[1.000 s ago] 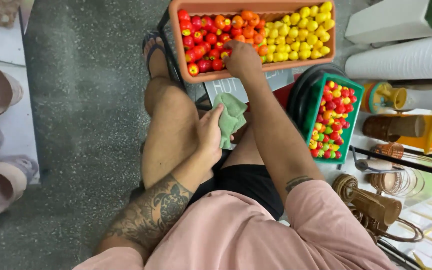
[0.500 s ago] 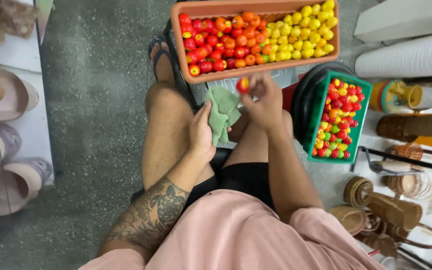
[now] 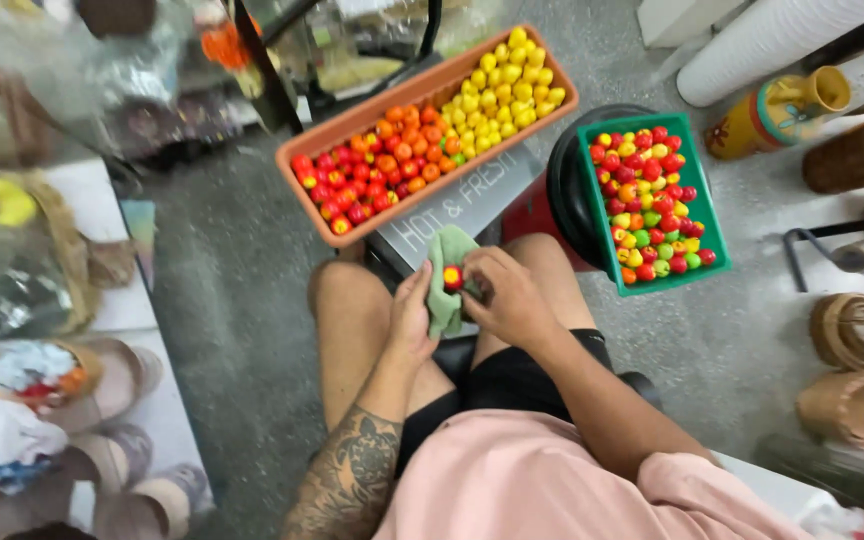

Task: The person is cleaning small plastic fruit and vegetable toys by wiping each one with a green cloth and then sorting them into different bins.

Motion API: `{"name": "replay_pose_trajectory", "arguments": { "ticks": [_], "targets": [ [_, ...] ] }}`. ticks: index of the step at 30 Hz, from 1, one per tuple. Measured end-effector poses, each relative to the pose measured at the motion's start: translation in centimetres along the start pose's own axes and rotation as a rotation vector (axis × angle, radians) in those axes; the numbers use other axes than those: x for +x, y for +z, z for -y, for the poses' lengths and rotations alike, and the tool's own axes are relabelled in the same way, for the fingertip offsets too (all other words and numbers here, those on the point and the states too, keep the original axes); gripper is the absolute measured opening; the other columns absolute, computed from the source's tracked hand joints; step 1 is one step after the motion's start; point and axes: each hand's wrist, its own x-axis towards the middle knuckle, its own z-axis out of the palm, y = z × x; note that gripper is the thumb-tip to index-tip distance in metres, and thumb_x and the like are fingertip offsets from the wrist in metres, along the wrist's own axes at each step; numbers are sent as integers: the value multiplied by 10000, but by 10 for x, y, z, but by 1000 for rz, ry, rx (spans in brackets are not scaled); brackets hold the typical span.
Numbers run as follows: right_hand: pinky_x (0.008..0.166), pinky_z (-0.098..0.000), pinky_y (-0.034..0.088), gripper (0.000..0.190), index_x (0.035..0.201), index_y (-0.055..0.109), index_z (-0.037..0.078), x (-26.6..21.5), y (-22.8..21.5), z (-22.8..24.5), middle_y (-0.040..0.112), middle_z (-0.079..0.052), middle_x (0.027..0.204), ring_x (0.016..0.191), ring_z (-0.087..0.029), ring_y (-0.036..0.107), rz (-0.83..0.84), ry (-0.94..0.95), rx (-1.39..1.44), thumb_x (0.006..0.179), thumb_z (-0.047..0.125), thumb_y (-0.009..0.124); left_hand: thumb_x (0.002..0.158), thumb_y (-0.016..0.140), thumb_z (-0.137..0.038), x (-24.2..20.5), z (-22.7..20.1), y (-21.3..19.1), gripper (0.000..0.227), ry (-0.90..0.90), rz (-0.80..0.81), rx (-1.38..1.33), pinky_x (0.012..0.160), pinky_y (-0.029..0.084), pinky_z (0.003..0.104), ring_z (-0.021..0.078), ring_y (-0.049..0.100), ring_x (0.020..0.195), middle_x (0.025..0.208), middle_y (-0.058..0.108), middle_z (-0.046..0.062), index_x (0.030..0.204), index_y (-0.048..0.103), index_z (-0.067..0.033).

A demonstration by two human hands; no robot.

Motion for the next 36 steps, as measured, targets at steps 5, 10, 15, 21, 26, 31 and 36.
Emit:
{"name": "replay_pose_trajectory", "arguments": {
  "ticks": [5,10,15,21,26,31,36],
  "targets": [
    [786,-327,596,293,972,653,179,-3,-1,2,695,11,1008,898,-216,723,-57,2,-133,739,59,782,953,737,-305,3,13,-1,282,33,21,111,761,620,323,171,736,811,900,744,70,1082,738,-54],
    [748,-336,610,314,1031,687,206,1,2,8,712,23,1057,838,-208,718,-114,66,-144,789,6,707,919,790,-277,-2,4,7,297,75,21,244,712,599,281,125,683,787,859,692,23,1127,754,-68],
    [770,-349,620,377,1102,725,186,6,11,0,711,-12,1103,939,-236,732,-89,6,-96,751,78,808,895,813,-237,-8,-15,13,312,89,-19,252,684,597,263,128,683,767,845,682,37,1149,753,-67],
    [835,-342,609,326,1109,774,191,11,20,0,729,-26,1102,997,-241,729,-122,-6,-66,805,73,789,898,795,-202,-17,-23,21,286,116,-110,203,675,592,261,138,697,762,856,696,56,1145,747,-67],
    [824,-416,607,248,1123,782,101,10,24,6,752,-137,1142,1007,-340,725,-156,-103,-29,886,42,737,939,745,-199,-17,-21,14,267,81,-117,111,715,606,297,179,723,795,895,718,89,1158,729,-46],
    [838,-413,605,194,1114,782,79,13,22,2,752,-141,1160,1007,-352,721,-141,-114,-49,938,75,699,935,754,-205,-19,-24,20,285,76,-38,91,750,618,324,188,738,835,934,746,105,1176,738,-54],
    [802,-353,621,315,1086,777,180,12,25,-1,696,-18,1063,943,-224,718,-176,17,-81,785,110,834,888,806,-202,-17,-21,16,315,106,-127,131,695,609,284,153,719,771,871,712,62,1165,738,-70]
  ]
}}
